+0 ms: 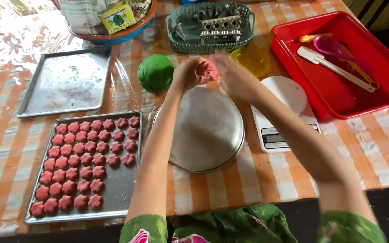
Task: Rolling out pink dough and using a flower-shaped cutter to create small flower-shaped dough pieces for baking.
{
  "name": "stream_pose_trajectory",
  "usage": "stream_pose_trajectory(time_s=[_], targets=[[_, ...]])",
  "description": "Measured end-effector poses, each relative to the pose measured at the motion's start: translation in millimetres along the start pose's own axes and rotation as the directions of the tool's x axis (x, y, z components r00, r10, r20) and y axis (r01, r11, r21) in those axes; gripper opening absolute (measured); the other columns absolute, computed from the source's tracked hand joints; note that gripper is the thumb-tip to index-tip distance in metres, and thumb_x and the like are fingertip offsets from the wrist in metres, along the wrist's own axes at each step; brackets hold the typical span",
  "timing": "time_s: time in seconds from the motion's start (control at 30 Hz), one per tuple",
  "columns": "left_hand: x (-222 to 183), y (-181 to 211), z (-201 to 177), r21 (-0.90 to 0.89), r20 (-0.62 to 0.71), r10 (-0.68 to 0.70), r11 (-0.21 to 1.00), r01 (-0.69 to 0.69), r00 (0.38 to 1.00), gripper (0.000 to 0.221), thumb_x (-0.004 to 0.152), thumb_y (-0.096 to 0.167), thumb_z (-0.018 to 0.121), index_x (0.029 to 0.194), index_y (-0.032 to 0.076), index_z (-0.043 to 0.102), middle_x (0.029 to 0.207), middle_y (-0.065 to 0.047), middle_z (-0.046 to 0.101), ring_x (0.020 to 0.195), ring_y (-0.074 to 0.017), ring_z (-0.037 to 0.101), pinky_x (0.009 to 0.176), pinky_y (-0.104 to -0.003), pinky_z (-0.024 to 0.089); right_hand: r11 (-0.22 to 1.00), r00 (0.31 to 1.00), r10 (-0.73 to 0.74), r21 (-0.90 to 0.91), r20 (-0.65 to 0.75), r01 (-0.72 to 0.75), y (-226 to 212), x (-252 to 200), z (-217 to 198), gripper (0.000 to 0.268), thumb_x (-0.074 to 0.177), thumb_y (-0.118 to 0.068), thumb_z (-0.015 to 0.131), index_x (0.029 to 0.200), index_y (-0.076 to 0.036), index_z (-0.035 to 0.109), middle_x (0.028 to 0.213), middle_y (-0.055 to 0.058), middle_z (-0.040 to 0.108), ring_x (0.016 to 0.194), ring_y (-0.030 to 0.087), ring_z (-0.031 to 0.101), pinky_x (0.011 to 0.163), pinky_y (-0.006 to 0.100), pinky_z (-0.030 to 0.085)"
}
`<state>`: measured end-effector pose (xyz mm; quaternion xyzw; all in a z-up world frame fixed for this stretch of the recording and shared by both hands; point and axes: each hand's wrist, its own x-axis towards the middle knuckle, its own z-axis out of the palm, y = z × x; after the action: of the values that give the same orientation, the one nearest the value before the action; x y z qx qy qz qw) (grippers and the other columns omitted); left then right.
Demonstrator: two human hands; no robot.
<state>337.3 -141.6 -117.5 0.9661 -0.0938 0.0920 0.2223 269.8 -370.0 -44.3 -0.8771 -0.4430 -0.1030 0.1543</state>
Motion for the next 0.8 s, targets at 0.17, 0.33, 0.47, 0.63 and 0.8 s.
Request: stream_pose_trajectory(time_s=[0.17, 0.33, 0.47, 0.63, 0.8], targets=[[-25.5, 34.1, -44.7, -0.245, 0.067, 0.092, 0.967, -0.073, 0.994, 0.059, 0.079, 0.007, 0.078, 0.135, 0.012, 0.060, 0.131, -0.020, 0.066, 0.130, -0.0412, 0.057, 0.114, -0.051, 0.044, 0.990, 0.984, 0.132, 0.022, 0.121, -0.136, 35.0, 53.2, 46.4, 0.080, 0.086, -0.006, 0.068, 0.157, 0.006, 0.033, 0.158, 0.033, 0.038, 0.147, 0.046, 0.038, 0.123, 0.050, 0.030], [-31.8, 66.1, -38.5, -0.281, 0.191, -0.033, 0.956, 0.087, 0.981, 0.044, 0.092, 0.029, 0.057, 0.131, 0.014, 0.046, 0.141, -0.031, 0.050, 0.141, -0.0477, 0.040, 0.120, -0.062, 0.028, 0.924, 0.924, 0.383, 0.018, 0.014, -0.383, 68.0, 60.5, 73.1, 0.037, 0.077, -0.024, 0.071, 0.114, -0.027, 0.070, 0.108, -0.002, 0.075, 0.109, 0.026, 0.071, 0.089, 0.046, 0.058], [-9.2, 52.7, -11.6, -0.146, 0.080, -0.076, 0.985, 0.087, 0.994, 0.035, 0.094, 0.003, 0.045, 0.126, 0.017, 0.046, 0.137, -0.020, 0.051, 0.135, -0.0441, 0.044, 0.107, -0.067, 0.041, 0.887, 0.887, 0.461, -0.033, -0.003, -0.461, 83.2, 49.5, 70.6, 0.039, 0.068, -0.019, 0.064, 0.106, -0.018, 0.072, 0.098, 0.009, 0.075, 0.099, 0.034, 0.073, 0.087, 0.051, 0.057], [25.8, 42.2, 16.2, -0.010, 0.011, -0.208, 0.978, 0.208, 0.978, 0.041, 0.107, 0.047, 0.039, 0.109, 0.018, 0.068, 0.113, -0.013, 0.071, 0.127, -0.0346, 0.054, 0.110, -0.062, 0.034, 0.854, 0.887, 0.462, 0.276, -0.012, -0.441, 51.4, 0.6, -37.3, 0.053, 0.091, -0.016, 0.064, 0.143, -0.011, 0.061, 0.108, 0.025, 0.073, 0.106, 0.044, 0.069, 0.093, 0.052, 0.053], [24.8, 81.4, -22.1, -0.002, 0.095, -0.344, 0.938, 0.345, 0.934, 0.058, 0.105, 0.043, 0.028, 0.085, 0.008, 0.070, 0.098, -0.015, 0.073, 0.097, -0.0355, 0.066, 0.093, -0.053, 0.044, 0.711, 0.765, 0.637, 0.454, -0.093, -0.537, 121.0, -84.7, -125.8, 0.027, 0.107, -0.005, 0.053, 0.134, -0.002, 0.060, 0.125, 0.016, 0.065, 0.108, 0.026, 0.063, 0.092, 0.037, 0.054]])
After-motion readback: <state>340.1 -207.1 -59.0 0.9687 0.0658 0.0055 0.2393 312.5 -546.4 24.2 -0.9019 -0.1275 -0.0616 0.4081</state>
